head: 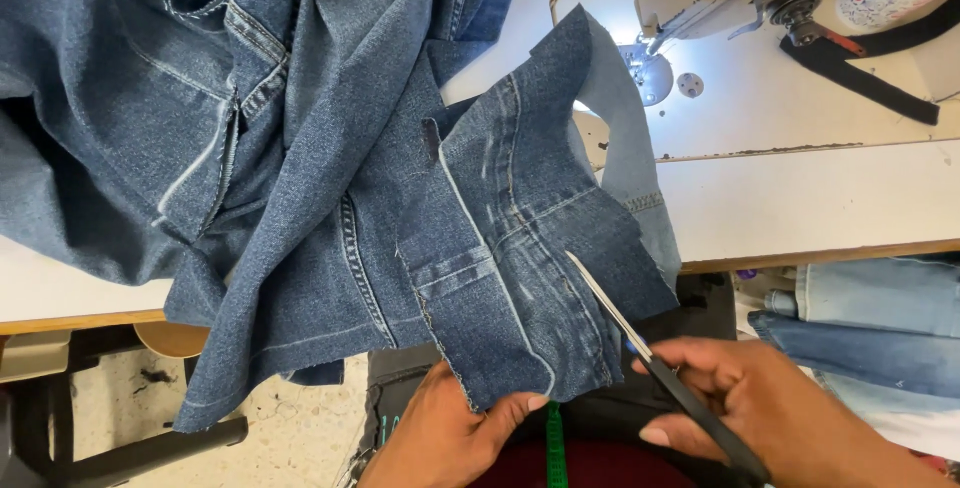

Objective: The person uses scissors to cut along the seam of a denim garment on a worktable. They repeatedly reposition the fabric and trim along the seam line, removing excess material.

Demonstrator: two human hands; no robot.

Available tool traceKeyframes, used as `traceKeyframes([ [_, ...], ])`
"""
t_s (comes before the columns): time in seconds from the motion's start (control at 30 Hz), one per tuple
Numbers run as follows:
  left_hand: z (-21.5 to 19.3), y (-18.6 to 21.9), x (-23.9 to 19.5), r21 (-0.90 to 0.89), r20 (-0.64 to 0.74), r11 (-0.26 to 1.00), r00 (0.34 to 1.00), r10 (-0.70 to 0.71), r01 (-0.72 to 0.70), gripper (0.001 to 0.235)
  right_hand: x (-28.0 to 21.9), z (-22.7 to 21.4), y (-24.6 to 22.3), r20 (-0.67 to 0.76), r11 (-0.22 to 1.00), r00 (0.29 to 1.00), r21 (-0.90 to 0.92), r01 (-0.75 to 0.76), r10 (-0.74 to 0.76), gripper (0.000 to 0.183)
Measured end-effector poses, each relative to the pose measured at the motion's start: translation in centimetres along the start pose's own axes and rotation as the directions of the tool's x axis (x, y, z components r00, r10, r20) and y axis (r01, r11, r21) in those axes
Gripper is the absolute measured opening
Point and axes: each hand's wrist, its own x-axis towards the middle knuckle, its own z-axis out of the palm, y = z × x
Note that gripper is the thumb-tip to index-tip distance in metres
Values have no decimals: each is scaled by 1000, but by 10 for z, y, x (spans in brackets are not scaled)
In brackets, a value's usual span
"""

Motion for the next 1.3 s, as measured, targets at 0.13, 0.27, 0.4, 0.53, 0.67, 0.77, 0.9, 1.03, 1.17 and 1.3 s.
traceKeyframes([
  [0.13, -14, 25, -6, -63, -21, 993, 995, 102, -104, 28, -8, -1, -4, 13, 992, 1000, 128, -11, 9, 55],
  [0.27, -22, 22, -9, -691, 57, 717, 982, 177, -89, 53, -23, -1, -20, -19, 987, 993, 117, -114, 117, 54],
  [0.4, -16, 18, 6, -974, -152, 65, 838, 525, -217, 90, -22, -3, -10, -68, 992, 990, 16, -125, 126, 56],
  [0.53, -17, 8, 22, -975, -184, 6, 829, 528, -220, 68, -8, -8, 27, -56, 993, 998, 120, 1, 6, 56],
  [0.67, -30, 41, 29, -974, -58, 202, 977, 204, -100, 33, -13, -10, 24, -74, 993, 996, 109, -42, 51, 58],
  [0.77, -35, 84, 29, -964, -109, 232, 990, 90, -128, 36, -11, -10, 28, -98, 986, 992, 153, -68, 83, 60],
  [0.9, -25, 98, 35, -928, -176, 339, 984, -38, -153, 25, -3, -13, 43, -100, 989, 992, 136, -61, 75, 66],
  [1.03, -19, 101, 35, -939, -186, 313, 976, -112, -143, 35, 0, -12, 53, -49, 968, 991, 223, -110, 124, 70],
  [1.17, -9, 100, 35, -922, -186, 370, 967, -172, -111, 38, 4, -9, 69, -53, 970, 994, 230, -82, 97, 71],
  [1.3, 5, 87, 42, -917, -208, 384, 952, -226, -109, 70, 22, -11, 98, -2, 983, 1000, 182, -22, 23, 73],
])
